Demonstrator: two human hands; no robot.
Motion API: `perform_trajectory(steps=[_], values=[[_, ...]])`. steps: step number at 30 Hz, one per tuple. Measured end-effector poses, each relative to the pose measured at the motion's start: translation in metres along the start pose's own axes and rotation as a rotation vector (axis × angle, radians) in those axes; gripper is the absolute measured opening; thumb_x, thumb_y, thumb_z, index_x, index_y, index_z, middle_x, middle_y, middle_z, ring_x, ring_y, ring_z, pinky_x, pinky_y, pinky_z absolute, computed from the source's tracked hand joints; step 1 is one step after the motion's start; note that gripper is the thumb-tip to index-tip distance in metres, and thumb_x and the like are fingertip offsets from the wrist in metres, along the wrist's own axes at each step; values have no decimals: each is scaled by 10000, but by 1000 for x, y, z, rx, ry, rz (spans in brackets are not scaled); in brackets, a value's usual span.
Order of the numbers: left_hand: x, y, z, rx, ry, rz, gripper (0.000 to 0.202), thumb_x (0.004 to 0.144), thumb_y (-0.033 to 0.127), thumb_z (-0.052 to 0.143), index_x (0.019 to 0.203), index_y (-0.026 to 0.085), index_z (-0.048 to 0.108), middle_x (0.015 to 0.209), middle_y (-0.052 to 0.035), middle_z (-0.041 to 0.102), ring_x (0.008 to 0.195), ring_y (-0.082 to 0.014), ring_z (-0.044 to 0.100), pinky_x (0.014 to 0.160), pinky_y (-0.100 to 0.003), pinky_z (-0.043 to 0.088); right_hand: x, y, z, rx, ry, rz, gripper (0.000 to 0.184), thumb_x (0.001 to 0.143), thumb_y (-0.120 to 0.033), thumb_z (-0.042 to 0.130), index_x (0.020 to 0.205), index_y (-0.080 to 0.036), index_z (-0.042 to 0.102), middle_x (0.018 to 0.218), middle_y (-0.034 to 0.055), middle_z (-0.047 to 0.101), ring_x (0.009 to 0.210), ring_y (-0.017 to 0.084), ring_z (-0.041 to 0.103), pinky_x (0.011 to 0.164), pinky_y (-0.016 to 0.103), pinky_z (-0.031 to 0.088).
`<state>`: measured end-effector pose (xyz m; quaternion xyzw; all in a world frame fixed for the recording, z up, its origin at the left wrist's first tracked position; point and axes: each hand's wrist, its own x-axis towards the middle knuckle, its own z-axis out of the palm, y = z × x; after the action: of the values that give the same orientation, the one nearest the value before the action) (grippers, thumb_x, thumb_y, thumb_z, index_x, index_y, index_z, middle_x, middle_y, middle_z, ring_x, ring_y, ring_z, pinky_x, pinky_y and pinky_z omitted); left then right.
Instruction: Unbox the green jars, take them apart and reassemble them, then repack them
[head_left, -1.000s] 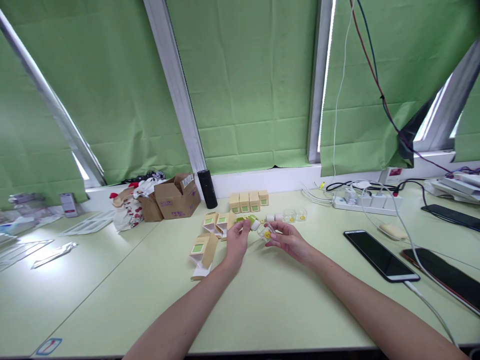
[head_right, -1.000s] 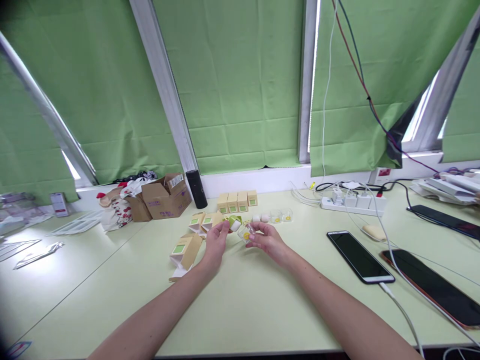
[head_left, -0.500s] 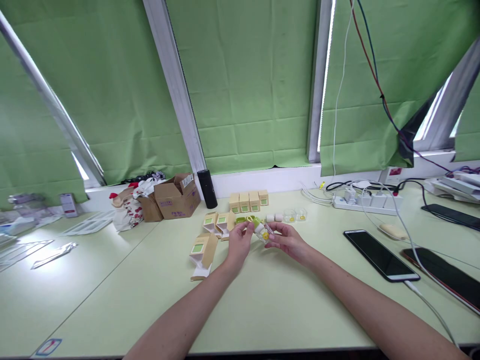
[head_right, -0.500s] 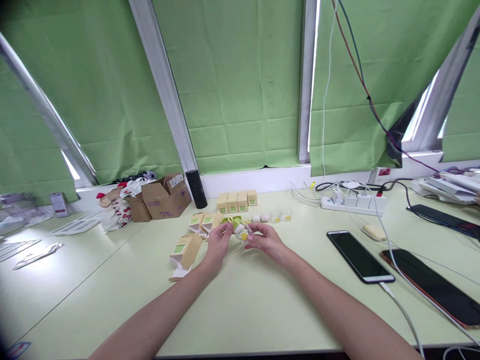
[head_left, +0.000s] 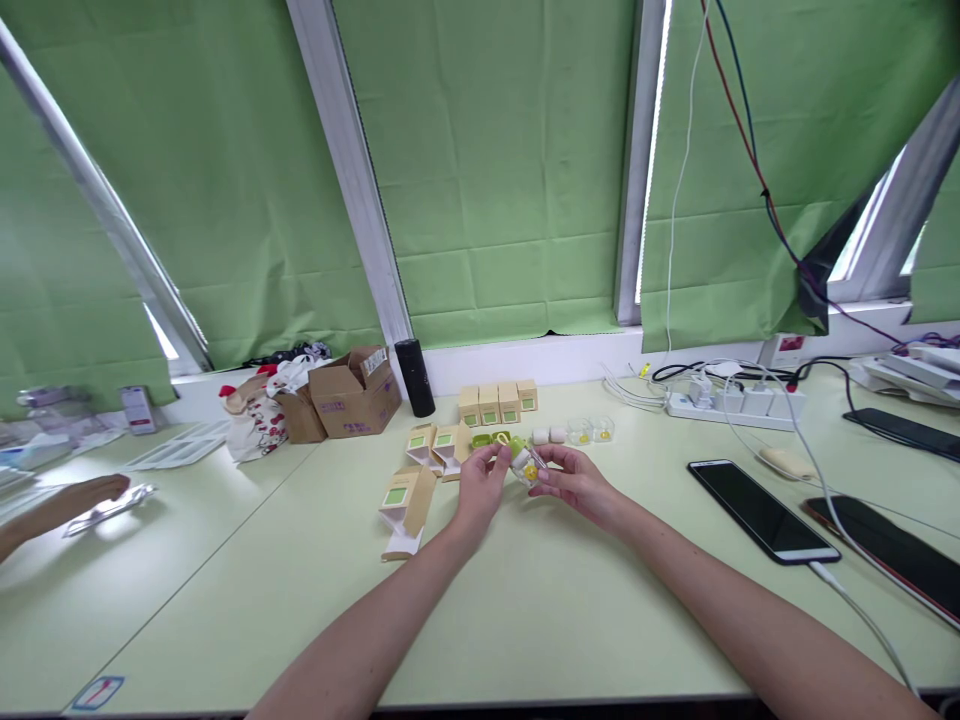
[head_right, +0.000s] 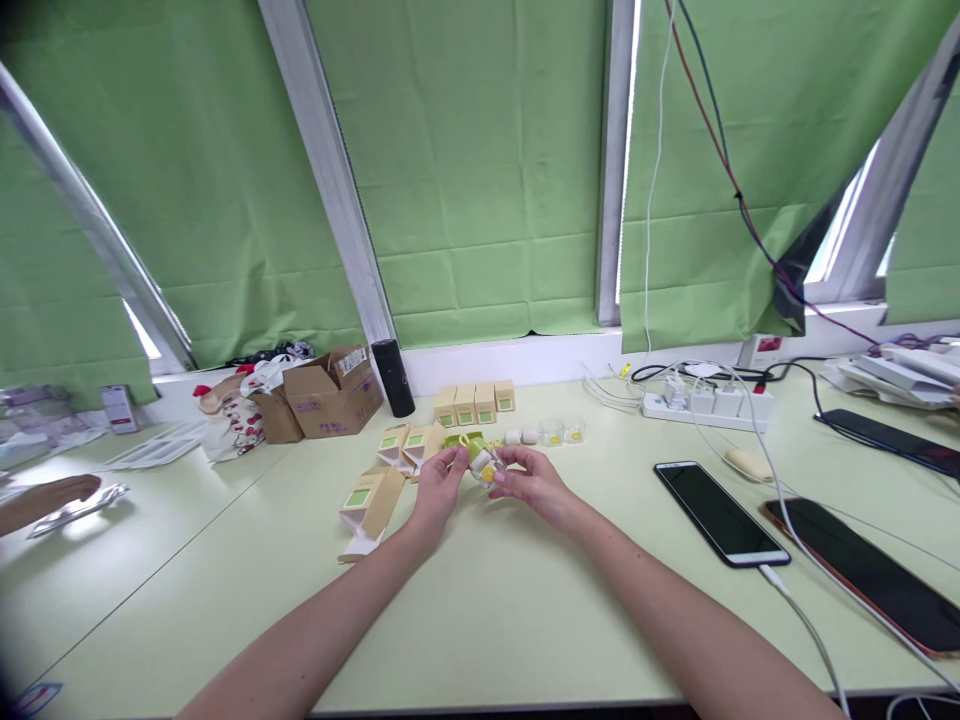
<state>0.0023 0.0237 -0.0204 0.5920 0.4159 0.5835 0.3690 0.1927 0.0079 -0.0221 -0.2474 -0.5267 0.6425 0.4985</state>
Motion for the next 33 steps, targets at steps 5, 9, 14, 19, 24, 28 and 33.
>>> perform_trajectory(steps=[5,9,14,19,24,28,33], values=[[0,-2,0,-7,7,3,538,780,698,742,808,163,785,820,-86,732,909,-261,664,828,-336,504,0,1,0,17,4,-4,455,668,-413,947,1032,-208,766,1071,60,687,934,225,672,879,434,590],[-1,-2,1,6,-11,11,548,789,700,732,829,156,784,823,-91,725,917,-261,667,846,-346,509,0,2,-1,18,16,-8,449,658,-411,953,1014,-210,767,1072,57,687,926,231,682,884,447,590],[-2,-2,1,4,-22,8,557,786,707,733,858,156,781,869,-98,732,934,-260,669,856,-348,514,1,2,-1,13,13,-13,441,666,-411,948,1016,-212,768,1059,48,677,917,226,683,881,445,593],[-2,-4,2,-20,-24,-3,554,765,698,760,895,160,794,911,-106,757,926,-262,681,846,-351,526,1,3,-1,13,13,-20,431,673,-410,946,1014,-214,770,1048,45,668,917,227,684,881,451,596],[-2,-7,3,-23,-22,4,534,757,682,777,903,168,795,920,-103,761,926,-259,688,844,-348,530,2,5,-3,5,16,-29,436,676,-413,948,1019,-209,771,1038,42,655,914,222,687,873,445,603],[-2,-8,2,-13,-35,4,528,770,672,772,919,166,788,928,-100,753,933,-251,683,848,-341,521,2,6,-3,6,22,-29,451,664,-412,954,1019,-207,766,1039,40,655,897,214,686,874,447,606],[-2,-9,1,3,-51,7,524,794,662,759,934,158,785,948,-108,751,941,-247,680,849,-336,517,3,6,-4,4,21,-24,460,666,-410,952,1032,-206,764,1046,40,655,908,213,683,875,431,608]])
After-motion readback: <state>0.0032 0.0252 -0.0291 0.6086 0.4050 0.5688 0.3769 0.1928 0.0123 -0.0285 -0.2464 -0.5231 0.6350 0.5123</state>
